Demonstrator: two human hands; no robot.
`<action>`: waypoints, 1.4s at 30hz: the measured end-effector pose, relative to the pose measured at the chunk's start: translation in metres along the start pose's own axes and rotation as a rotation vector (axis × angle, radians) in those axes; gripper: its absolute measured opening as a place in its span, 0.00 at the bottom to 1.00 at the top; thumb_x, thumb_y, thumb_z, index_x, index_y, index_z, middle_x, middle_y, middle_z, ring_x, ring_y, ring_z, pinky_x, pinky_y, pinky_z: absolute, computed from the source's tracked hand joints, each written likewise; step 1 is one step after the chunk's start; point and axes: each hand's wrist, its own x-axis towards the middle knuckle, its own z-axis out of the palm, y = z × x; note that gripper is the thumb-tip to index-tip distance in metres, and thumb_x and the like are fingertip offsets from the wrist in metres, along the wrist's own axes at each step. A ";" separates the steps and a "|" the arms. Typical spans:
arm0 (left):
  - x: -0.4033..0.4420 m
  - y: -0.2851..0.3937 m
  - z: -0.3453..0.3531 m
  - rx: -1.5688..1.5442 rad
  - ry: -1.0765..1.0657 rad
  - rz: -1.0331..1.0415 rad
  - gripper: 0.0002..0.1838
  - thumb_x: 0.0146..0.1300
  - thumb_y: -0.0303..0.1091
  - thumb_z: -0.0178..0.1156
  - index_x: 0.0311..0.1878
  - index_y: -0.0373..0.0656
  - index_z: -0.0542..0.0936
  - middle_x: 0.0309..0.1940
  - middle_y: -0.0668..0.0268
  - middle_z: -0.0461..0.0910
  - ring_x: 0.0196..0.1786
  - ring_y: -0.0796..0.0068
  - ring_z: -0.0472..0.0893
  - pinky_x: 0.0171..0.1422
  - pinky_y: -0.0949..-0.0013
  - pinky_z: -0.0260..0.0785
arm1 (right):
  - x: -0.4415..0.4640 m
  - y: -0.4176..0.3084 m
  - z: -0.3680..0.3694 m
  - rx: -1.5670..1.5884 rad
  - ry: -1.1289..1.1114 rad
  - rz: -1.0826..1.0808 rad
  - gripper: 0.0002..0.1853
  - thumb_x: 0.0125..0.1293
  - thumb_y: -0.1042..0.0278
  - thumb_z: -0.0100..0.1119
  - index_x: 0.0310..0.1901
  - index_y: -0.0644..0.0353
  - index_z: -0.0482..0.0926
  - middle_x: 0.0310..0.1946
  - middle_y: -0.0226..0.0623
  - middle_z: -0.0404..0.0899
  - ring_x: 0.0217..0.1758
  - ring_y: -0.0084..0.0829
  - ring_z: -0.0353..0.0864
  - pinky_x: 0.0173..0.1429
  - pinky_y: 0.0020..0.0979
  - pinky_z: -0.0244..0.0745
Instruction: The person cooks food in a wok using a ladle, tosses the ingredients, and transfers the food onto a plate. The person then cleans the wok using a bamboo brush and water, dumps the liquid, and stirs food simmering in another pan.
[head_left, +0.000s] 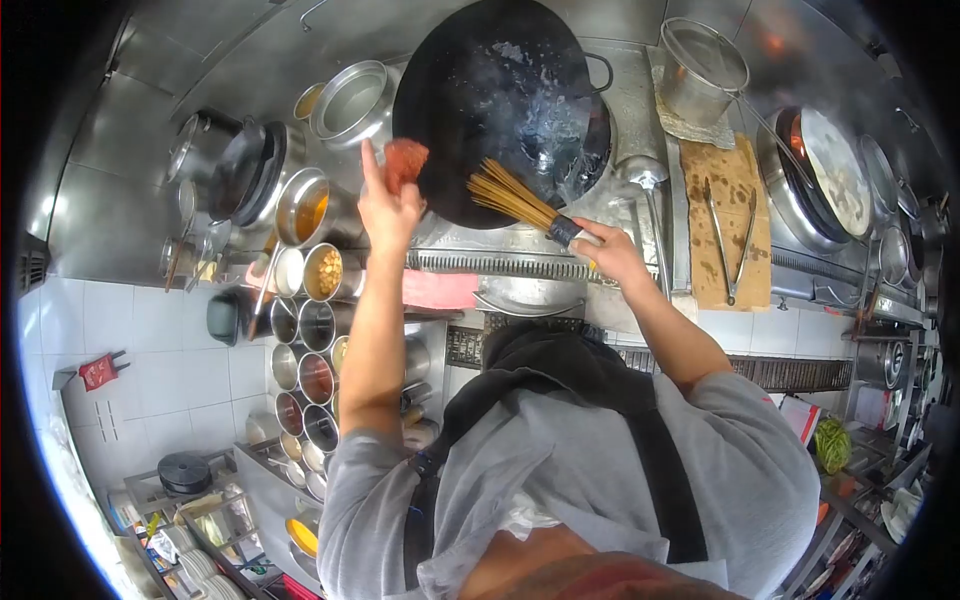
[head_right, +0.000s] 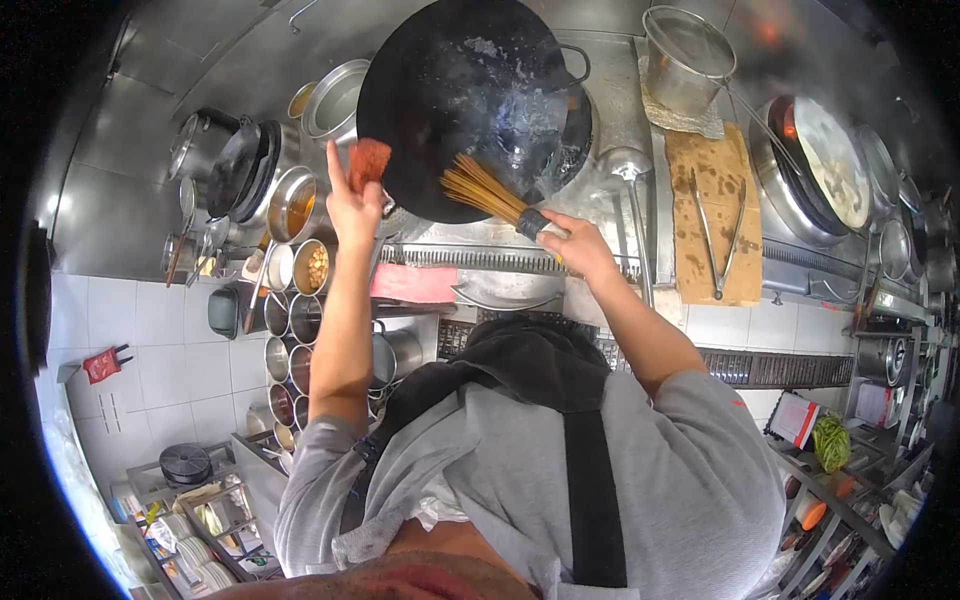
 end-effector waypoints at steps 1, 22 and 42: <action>-0.017 0.005 0.000 -0.047 -0.008 -0.049 0.44 0.50 0.25 0.55 0.73 0.42 0.51 0.34 0.55 0.82 0.31 0.54 0.84 0.37 0.59 0.76 | 0.000 -0.001 -0.003 -0.036 0.002 -0.048 0.28 0.54 0.55 0.65 0.57 0.54 0.78 0.53 0.51 0.78 0.58 0.43 0.77 0.63 0.32 0.67; -0.068 -0.083 0.107 -0.541 0.235 -0.760 0.40 0.56 0.22 0.52 0.73 0.46 0.49 0.30 0.56 0.78 0.24 0.69 0.81 0.24 0.68 0.75 | 0.071 -0.031 -0.151 0.465 0.582 -0.127 0.28 0.63 0.65 0.59 0.66 0.55 0.67 0.39 0.43 0.82 0.31 0.30 0.83 0.25 0.28 0.76; -0.089 -0.089 0.183 -0.865 -0.208 -0.883 0.20 0.72 0.44 0.48 0.60 0.44 0.68 0.40 0.63 0.78 0.36 0.73 0.80 0.39 0.70 0.75 | 0.205 -0.077 -0.005 -0.604 -0.196 -0.261 0.29 0.56 0.60 0.64 0.62 0.43 0.73 0.51 0.44 0.80 0.55 0.39 0.79 0.62 0.31 0.69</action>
